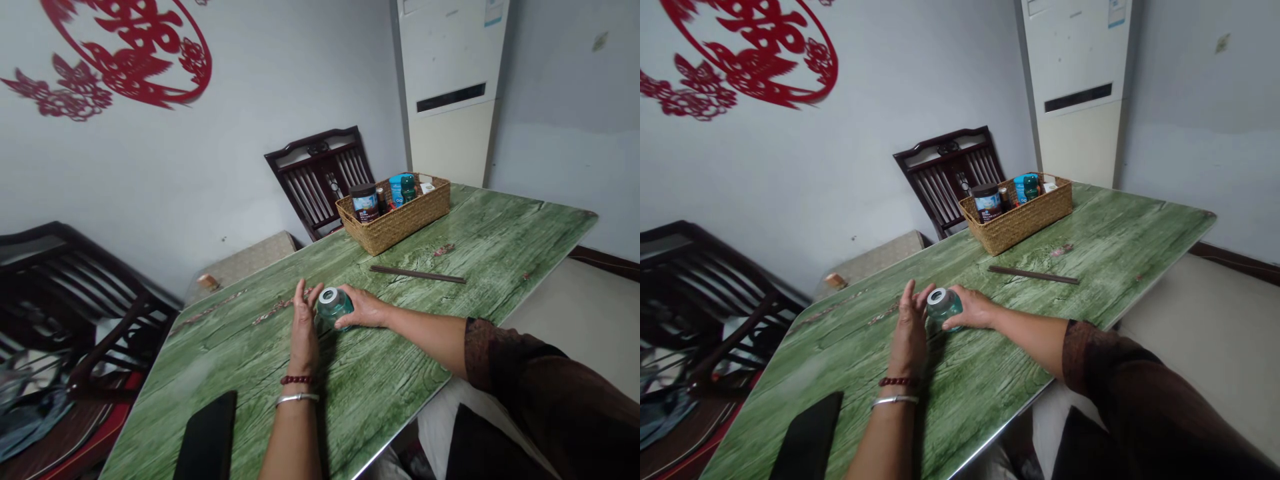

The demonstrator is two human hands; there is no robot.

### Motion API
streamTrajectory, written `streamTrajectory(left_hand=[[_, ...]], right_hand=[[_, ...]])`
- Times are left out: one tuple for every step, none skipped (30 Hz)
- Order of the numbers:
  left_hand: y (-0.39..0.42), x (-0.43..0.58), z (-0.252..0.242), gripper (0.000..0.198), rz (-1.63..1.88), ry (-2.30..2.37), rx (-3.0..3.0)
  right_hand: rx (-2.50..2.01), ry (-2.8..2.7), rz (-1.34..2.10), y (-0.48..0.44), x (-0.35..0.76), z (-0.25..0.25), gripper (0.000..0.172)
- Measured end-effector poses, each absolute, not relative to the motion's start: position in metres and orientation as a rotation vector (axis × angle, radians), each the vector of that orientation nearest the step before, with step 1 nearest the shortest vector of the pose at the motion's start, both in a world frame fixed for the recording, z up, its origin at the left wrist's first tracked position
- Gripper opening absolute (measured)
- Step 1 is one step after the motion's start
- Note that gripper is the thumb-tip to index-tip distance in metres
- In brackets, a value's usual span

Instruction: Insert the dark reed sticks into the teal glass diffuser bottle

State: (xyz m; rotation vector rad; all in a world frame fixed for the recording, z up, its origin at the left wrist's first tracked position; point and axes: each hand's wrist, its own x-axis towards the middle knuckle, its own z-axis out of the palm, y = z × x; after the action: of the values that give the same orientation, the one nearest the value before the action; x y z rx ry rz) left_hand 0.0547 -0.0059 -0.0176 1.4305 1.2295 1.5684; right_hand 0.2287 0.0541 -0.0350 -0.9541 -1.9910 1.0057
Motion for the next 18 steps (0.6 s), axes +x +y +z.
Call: streamTrajectory(left_hand=[[-0.006,0.055,-0.017,0.079,1.552,1.22,1.442],[-0.005,0.055,-0.017,0.079,1.546,1.217,1.448],[-0.005,0.054,-0.017,0.078,1.555,1.219,1.448],[-0.004,0.054,-0.017,0.078,1.567,1.22,1.447],[-0.004,0.053,-0.016,0.079,1.58,1.219,1.447],[-0.003,0.052,-0.016,0.081,1.587,1.22,1.447],[-0.003,0.051,-0.016,0.085,1.583,1.222,1.451],[-0.002,0.051,-0.016,0.089,1.571,1.222,1.456],[-0.002,0.051,-0.016,0.092,1.553,1.221,1.464],[-0.002,0.052,-0.016,0.094,1.529,1.217,1.476],[-0.001,0.053,-0.016,0.094,1.506,1.213,1.491],[-0.001,0.054,-0.016,0.091,1.492,1.209,1.504],[0.0,0.055,-0.016,0.086,1.489,1.208,1.512],[0.001,0.056,-0.016,0.08,1.498,1.214,1.513],[0.001,0.057,-0.016,0.075,1.516,1.226,1.505],[0.002,0.057,-0.016,0.071,1.541,1.238,1.492],[0.003,0.057,-0.017,0.068,1.566,1.247,1.476],[0.004,0.056,-0.017,0.066,1.589,1.253,1.464]], right_hand=[[-0.945,-1.986,1.01,0.054,0.229,-0.035,0.081],[-0.934,-1.98,1.016,0.054,0.229,-0.036,0.08],[-0.927,-1.974,1.021,0.054,0.229,-0.035,0.08],[-0.925,-1.97,1.024,0.054,0.229,-0.035,0.08],[-0.932,-1.967,1.024,0.054,0.229,-0.034,0.08],[-0.943,-1.967,1.023,0.053,0.229,-0.034,0.08],[-0.957,-1.971,1.021,0.052,0.229,-0.032,0.079],[-0.972,-1.976,1.02,0.052,0.229,-0.031,0.079],[-0.984,-1.984,1.021,0.051,0.229,-0.03,0.079],[-0.99,-1.991,1.021,0.051,0.229,-0.029,0.078],[-0.988,-1.995,1.017,0.05,0.229,-0.029,0.078],[-0.983,-1.998,1.01,0.05,0.229,-0.029,0.078],[-0.976,-2.001,1.004,0.051,0.23,-0.029,0.078],[-0.968,-2.005,0.998,0.051,0.23,-0.029,0.079],[-0.96,-2.01,0.995,0.051,0.23,-0.03,0.079],[-0.952,-2.017,0.995,0.052,0.23,-0.031,0.08],[-0.945,-2.023,0.995,0.052,0.23,-0.031,0.079],[-0.937,-2.027,0.995,0.053,0.23,-0.032,0.079]])
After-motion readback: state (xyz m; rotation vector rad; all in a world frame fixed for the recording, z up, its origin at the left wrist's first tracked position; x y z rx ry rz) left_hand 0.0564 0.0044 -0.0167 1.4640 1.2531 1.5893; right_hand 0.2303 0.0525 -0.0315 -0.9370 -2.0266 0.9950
